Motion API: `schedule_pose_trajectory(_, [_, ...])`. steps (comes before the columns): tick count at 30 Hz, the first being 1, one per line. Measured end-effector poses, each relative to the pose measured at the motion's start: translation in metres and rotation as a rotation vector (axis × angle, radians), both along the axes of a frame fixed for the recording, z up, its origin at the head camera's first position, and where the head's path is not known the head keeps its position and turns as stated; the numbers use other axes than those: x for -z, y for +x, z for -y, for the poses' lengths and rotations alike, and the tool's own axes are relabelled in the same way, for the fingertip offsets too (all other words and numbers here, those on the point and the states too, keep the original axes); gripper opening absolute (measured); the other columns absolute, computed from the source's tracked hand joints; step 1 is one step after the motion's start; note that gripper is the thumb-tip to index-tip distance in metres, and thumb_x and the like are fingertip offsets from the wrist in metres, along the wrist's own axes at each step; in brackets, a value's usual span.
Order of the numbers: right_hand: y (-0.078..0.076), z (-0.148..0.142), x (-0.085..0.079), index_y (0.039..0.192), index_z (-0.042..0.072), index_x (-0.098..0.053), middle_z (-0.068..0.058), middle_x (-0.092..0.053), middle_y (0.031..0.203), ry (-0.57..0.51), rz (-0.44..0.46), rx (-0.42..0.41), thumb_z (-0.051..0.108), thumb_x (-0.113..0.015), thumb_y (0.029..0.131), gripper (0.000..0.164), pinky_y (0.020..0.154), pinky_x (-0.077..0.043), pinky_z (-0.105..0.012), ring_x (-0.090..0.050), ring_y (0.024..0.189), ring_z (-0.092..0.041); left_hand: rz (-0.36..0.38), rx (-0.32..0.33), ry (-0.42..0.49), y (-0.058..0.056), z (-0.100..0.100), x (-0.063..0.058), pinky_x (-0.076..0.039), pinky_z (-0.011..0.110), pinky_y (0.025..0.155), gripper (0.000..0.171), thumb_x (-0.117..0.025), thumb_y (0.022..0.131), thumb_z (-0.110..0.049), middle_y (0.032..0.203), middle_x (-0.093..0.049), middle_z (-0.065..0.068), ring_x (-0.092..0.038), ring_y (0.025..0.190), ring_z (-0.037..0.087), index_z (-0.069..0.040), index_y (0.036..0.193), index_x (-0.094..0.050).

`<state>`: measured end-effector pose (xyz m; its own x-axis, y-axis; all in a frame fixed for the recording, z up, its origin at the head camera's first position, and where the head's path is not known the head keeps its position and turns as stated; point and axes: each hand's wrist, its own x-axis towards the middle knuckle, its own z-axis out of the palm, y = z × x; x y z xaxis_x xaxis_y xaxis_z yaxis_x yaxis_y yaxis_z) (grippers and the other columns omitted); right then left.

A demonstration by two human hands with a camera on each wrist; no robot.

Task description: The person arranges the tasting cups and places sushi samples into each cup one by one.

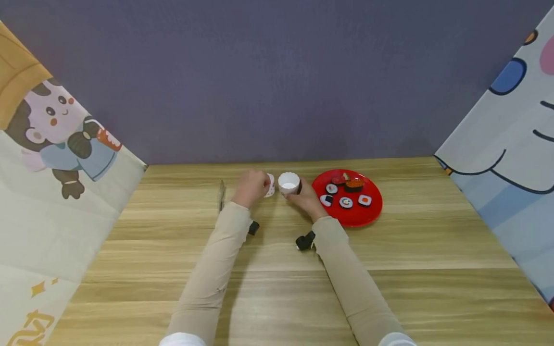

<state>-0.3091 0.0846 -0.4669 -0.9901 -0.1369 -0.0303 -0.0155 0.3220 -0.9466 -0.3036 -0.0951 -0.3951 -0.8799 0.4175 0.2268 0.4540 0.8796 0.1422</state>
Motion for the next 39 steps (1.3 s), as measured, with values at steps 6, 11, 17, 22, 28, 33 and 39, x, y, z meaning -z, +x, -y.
schedule_pose_trajectory(6, [0.001,0.000,-0.001,0.140,-0.005,-0.033,-0.020,-0.043,0.138,-0.013,-0.003,-0.004,0.001,-0.068,0.079,0.071,0.107,-0.031,-0.042,-0.041,0.127,-0.031,-0.018,0.017,-0.009,-0.002,-0.004,0.010,-0.050,0.035,0.059,0.013,-0.064,0.082,-0.008,0.075,-0.070,0.004,-0.064,0.067,0.023,-0.011,0.076,-0.075])
schedule_pose_trajectory(11, [0.000,0.002,-0.001,0.141,-0.004,-0.032,-0.020,-0.043,0.139,0.015,0.000,-0.006,0.003,-0.067,0.080,0.071,0.107,-0.031,-0.042,-0.041,0.127,-0.031,-0.054,0.028,-0.013,-0.002,-0.005,0.016,-0.047,0.035,0.055,0.018,-0.064,0.079,-0.004,0.064,-0.064,0.001,-0.056,0.058,0.019,-0.013,0.064,-0.070])
schedule_pose_trajectory(17, [0.003,0.003,-0.004,0.142,-0.002,-0.031,-0.019,-0.041,0.141,0.035,0.024,-0.006,0.006,-0.068,0.082,0.071,0.108,-0.030,-0.043,-0.039,0.129,-0.031,-0.095,0.034,-0.027,-0.001,-0.005,0.022,-0.043,0.033,0.049,0.024,-0.067,0.081,-0.009,0.057,-0.057,-0.002,-0.045,0.052,0.014,-0.015,0.058,-0.064])
schedule_pose_trajectory(22, [0.003,0.002,-0.004,0.142,-0.002,-0.031,-0.019,-0.041,0.142,0.051,0.030,0.004,0.008,-0.068,0.082,0.072,0.108,-0.030,-0.042,-0.039,0.130,-0.031,-0.068,0.020,-0.033,0.001,-0.007,0.021,-0.042,0.033,0.048,0.029,-0.067,0.085,-0.014,0.056,-0.055,-0.002,-0.043,0.052,0.013,-0.014,0.057,-0.061])
schedule_pose_trajectory(28, [0.003,0.001,-0.003,0.142,-0.003,-0.031,-0.020,-0.041,0.141,0.051,0.022,0.001,0.007,-0.068,0.081,0.071,0.108,-0.030,-0.043,-0.039,0.129,-0.031,-0.052,-0.010,-0.051,0.003,-0.009,0.017,-0.047,0.034,0.051,0.012,-0.069,0.082,-0.012,0.066,-0.066,0.001,-0.056,0.057,0.016,-0.013,0.070,-0.071])
schedule_pose_trajectory(33, [0.002,0.001,-0.002,0.140,-0.005,-0.032,-0.021,-0.042,0.139,0.042,0.010,-0.006,0.006,-0.068,0.081,0.070,0.108,-0.030,-0.044,-0.040,0.128,-0.032,-0.047,-0.038,-0.053,0.005,-0.014,0.009,-0.048,0.034,0.052,0.009,-0.070,0.081,-0.013,0.069,-0.067,0.002,-0.059,0.060,0.018,-0.012,0.072,-0.071])
schedule_pose_trajectory(39, [0.003,0.001,-0.004,0.141,-0.002,-0.032,-0.019,-0.042,0.140,0.024,0.024,-0.010,0.007,-0.068,0.082,0.070,0.107,-0.032,-0.044,-0.040,0.127,-0.032,-0.083,-0.010,-0.044,0.008,-0.025,-0.002,-0.048,0.034,0.053,0.008,-0.066,0.082,-0.009,0.072,-0.068,0.002,-0.058,0.060,0.017,-0.012,0.075,-0.071])
